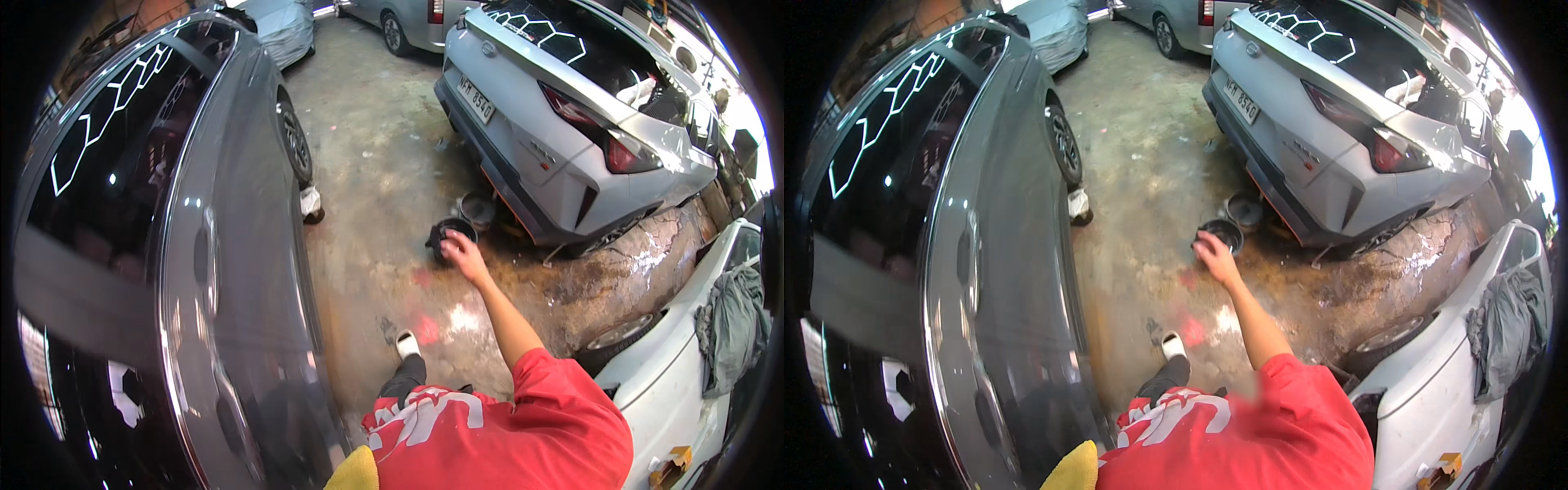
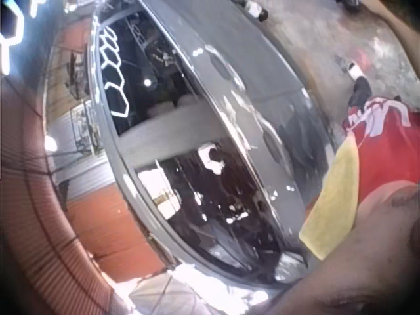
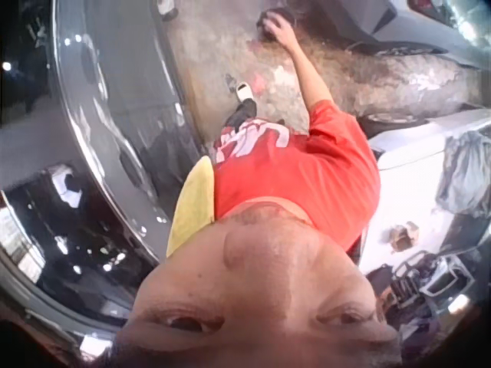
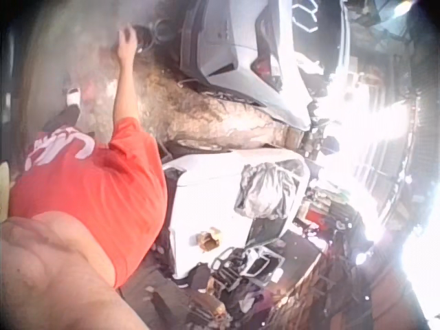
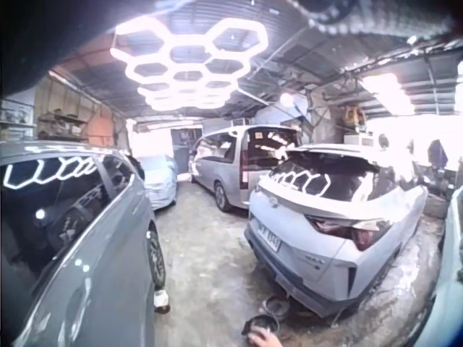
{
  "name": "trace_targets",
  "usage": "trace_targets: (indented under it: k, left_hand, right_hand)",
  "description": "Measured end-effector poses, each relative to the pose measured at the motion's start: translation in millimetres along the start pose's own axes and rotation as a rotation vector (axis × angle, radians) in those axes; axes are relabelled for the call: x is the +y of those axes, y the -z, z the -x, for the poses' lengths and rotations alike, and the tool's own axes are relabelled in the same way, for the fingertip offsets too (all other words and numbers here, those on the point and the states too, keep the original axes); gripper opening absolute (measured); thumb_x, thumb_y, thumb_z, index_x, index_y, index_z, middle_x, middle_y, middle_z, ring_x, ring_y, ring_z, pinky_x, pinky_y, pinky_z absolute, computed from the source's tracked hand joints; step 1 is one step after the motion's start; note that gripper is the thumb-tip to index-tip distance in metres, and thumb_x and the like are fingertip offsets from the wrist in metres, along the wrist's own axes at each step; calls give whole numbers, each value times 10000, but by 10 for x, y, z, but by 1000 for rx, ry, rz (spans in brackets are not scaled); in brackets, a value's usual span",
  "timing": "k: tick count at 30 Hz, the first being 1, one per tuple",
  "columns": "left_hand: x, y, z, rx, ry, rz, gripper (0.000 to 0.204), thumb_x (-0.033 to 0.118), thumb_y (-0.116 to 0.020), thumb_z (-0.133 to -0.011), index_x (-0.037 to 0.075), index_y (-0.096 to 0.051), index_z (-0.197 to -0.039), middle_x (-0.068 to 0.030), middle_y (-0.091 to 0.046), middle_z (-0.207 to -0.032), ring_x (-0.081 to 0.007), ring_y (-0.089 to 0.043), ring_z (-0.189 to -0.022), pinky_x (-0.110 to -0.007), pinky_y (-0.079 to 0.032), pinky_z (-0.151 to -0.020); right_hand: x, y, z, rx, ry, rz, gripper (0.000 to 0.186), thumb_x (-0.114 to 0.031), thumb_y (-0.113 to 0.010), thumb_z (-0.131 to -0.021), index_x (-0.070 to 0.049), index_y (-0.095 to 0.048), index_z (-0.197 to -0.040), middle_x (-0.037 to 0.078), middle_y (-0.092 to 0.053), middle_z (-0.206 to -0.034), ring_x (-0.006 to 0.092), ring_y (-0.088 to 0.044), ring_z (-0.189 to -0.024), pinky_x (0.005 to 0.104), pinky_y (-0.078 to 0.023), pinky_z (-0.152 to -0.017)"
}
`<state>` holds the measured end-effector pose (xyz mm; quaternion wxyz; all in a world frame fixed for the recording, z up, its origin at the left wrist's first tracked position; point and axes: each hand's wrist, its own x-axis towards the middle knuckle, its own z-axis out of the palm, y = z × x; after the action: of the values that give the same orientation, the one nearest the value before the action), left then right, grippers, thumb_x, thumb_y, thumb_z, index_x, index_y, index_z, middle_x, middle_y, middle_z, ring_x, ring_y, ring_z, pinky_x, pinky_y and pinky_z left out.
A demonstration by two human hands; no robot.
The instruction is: The person retrieves a white tub and a green scoop, scoops water from a blue barrel into the tub, and mixes the contents by hand. The person then walks back toward the cars while holding the mixed tub.
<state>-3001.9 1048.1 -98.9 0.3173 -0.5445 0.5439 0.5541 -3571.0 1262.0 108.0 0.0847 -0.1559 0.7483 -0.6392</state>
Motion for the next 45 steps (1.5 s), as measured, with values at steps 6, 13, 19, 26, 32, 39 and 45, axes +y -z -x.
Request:
trace_targets:
  k: [6,13,19,26,32,39,45]
  left_hand:
    - [3220,838,-1398,252,-662,-483,403,329,-562,-955,10,-591,-1200,-64,-679,-866,-270,-638,-764,-427,-517,-684]
    - [8525,1378,-494,222,-995,-5,353,216,-597,-945,85,-573,-1272,-58,-667,-975,-133,-613,-795,-283,-487,-739]
    - [9606,1730,-1543,89,-716,-24,362,205,-629,-924,59,-584,-1251,-45,-666,-952,-122,-608,-739,-278,-505,-650]
    - [9008,2100,-2739,-5,-33,-27,277,264,-598,-933,50,-660,-1097,-92,-662,-946,-200,-615,-812,-316,-508,-687]
    - [10518,2129,-3213,21,58,-136,383,351,-569,-922,36,-663,-1119,-166,-651,-1071,-265,-616,-964,-373,-491,-820]
    - [14624,2332,-4327,420,-570,-286,514,465,-544,-918,58,-632,-1220,-197,-621,-1243,-336,-573,-1186,-410,-443,-1002]
    - [18534,2557,-3473,215,-983,-200,390,348,-624,-920,95,-612,-1217,-151,-677,-1133,-277,-652,-1007,-380,-495,-883]
  right_hand:
    - [2031,562,839,-507,-918,784,509,-499,-643,-812,-31,-688,-1006,197,-704,-928,360,-662,-916,450,-506,-825]
    - [1900,711,822,-126,-1413,645,449,-360,-656,-828,-11,-568,-1095,211,-620,-1083,354,-576,-1039,452,-460,-893]
    - [2404,672,-2172,525,-983,398,747,-338,-695,-832,29,-413,-1417,227,-548,-1341,340,-507,-1244,427,-421,-1018]
    - [1102,1311,-7003,919,-311,-4,895,-69,-593,-872,-82,-7,-1548,92,-663,-870,152,-612,-713,301,-511,-682]
    - [1616,2349,-8681,1351,-491,-246,860,-261,-690,-890,-208,-80,-1494,107,-537,-1360,330,-683,-986,408,-517,-593]
    - [1462,2862,-10276,1478,-683,-590,749,-435,-525,-932,-40,-210,-1486,160,-577,-1321,359,-580,-1151,480,-478,-874]
    - [1638,2449,-11478,1540,-784,-404,671,-359,-508,-915,15,-341,-1447,184,-568,-1325,387,-533,-1211,479,-451,-957]
